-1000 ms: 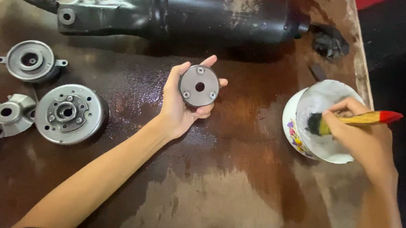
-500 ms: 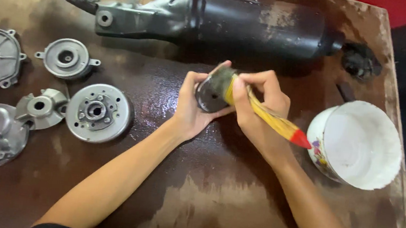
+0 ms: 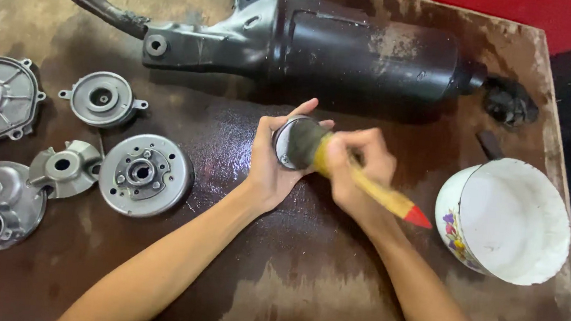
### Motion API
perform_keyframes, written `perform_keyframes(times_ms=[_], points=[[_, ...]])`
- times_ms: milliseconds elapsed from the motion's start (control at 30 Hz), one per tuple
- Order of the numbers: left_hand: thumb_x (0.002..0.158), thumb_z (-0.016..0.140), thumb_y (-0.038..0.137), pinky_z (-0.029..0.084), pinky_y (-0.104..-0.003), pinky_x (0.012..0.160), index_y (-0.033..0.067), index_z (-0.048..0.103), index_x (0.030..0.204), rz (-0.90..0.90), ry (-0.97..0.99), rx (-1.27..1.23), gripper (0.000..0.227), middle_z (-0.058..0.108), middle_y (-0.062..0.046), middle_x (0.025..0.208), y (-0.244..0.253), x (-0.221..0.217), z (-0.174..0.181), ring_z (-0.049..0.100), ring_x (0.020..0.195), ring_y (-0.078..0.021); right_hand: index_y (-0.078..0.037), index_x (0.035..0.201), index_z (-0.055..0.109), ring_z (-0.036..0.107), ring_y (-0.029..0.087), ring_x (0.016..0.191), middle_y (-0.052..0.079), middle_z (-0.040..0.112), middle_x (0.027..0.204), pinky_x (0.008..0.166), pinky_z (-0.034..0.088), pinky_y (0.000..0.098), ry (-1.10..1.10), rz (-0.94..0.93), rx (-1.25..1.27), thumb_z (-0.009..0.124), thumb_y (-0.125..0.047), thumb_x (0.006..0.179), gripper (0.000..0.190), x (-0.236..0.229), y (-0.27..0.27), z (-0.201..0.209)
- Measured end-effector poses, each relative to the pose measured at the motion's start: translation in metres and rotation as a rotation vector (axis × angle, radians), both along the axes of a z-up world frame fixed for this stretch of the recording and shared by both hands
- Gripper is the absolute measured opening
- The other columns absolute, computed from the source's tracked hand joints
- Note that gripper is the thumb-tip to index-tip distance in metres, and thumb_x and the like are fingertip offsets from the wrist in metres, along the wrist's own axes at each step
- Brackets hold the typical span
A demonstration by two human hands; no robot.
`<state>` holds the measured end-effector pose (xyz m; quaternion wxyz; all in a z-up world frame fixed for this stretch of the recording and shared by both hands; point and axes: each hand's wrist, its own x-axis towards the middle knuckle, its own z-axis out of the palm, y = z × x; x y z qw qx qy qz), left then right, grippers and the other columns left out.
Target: The person cleans a large black mechanical component and several smaller silver metal parts using a yellow brush and a liquid from a white bowl. The person scrubs the surfaces of the parts, occasionally dipping the brush into the bowl to reload the cleaning solution, and places the cleaned items back on the workbench.
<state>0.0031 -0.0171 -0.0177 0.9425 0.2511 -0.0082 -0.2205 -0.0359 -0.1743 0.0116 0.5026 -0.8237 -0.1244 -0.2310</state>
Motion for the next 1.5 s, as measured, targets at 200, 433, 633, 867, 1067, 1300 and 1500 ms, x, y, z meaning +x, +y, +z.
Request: perform_keyframes(times_ms=[200,433,633,867,1067,1300,1500], points=[[0.091,0.038,0.043,0.051,-0.053,0.1,0.0153,0.05,0.147,-0.026,0.054,0.02,0.063,0.065,-0.019,0.129,0.0,0.001,0.01,0.065,0.108,-0.0357,-0.002,0.099,0.064,0.067,0.01,0.079,0.007,0.071,0.086,0.077,0.057,0.0285,0.085,0.171,0.036,0.066,-0.012,0.1,0.01,0.005,-0.02,-0.035],[0.094,0.038,0.042,0.047,-0.053,0.109,0.0116,0.049,0.15,-0.022,0.01,0.002,0.065,0.063,-0.024,0.134,-0.001,0.003,0.013,0.064,0.115,-0.04,-0.003,0.096,0.059,0.064,0.009,0.078,0.005,0.069,0.088,0.072,0.052,0.0262,0.12,0.264,0.061,0.064,-0.011,0.097,0.009,-0.001,-0.012,-0.024],[0.092,0.035,0.043,0.045,-0.05,0.109,0.0182,0.046,0.152,-0.006,0.14,0.029,0.067,0.064,-0.02,0.138,0.002,0.001,0.019,0.063,0.124,-0.0327,-0.005,0.094,0.055,0.056,0.009,0.076,0.004,0.06,0.086,0.069,0.047,0.0279,-0.001,0.168,0.06,0.058,-0.005,0.098,0.005,0.004,-0.017,-0.031],[0.093,0.035,0.044,0.048,-0.053,0.107,0.0188,0.049,0.15,0.006,0.171,0.008,0.064,0.064,-0.017,0.131,0.003,0.003,0.016,0.064,0.119,-0.0335,-0.003,0.099,0.054,0.059,0.01,0.085,0.005,0.063,0.092,0.078,0.049,0.0285,-0.016,0.134,0.137,0.059,-0.006,0.101,0.006,0.005,-0.013,-0.026],[0.093,0.035,0.044,0.047,-0.051,0.107,0.0206,0.05,0.15,-0.027,0.18,-0.022,0.063,0.064,-0.021,0.134,0.002,0.002,0.018,0.064,0.119,-0.0354,-0.003,0.101,0.055,0.06,0.012,0.083,0.006,0.062,0.092,0.076,0.05,0.0294,0.011,0.158,0.155,0.058,-0.006,0.099,0.005,0.003,-0.012,-0.019],[0.094,0.035,0.043,0.045,-0.051,0.108,0.0214,0.048,0.154,-0.032,0.192,0.048,0.065,0.062,-0.012,0.136,0.003,0.003,0.02,0.063,0.121,-0.0274,-0.003,0.103,0.049,0.051,0.009,0.078,0.003,0.057,0.087,0.072,0.045,0.0257,0.013,0.114,0.225,0.055,-0.005,0.105,0.007,0.007,-0.01,-0.021],[0.092,0.034,0.044,0.042,-0.049,0.111,0.0219,0.046,0.153,-0.053,0.145,0.012,0.065,0.065,-0.015,0.136,0.005,0.0,0.025,0.061,0.126,-0.026,-0.002,0.106,0.054,0.055,0.013,0.087,0.008,0.061,0.095,0.081,0.048,0.0288,0.048,-0.009,0.369,0.057,-0.006,0.106,0.005,0.012,-0.004,-0.027]])
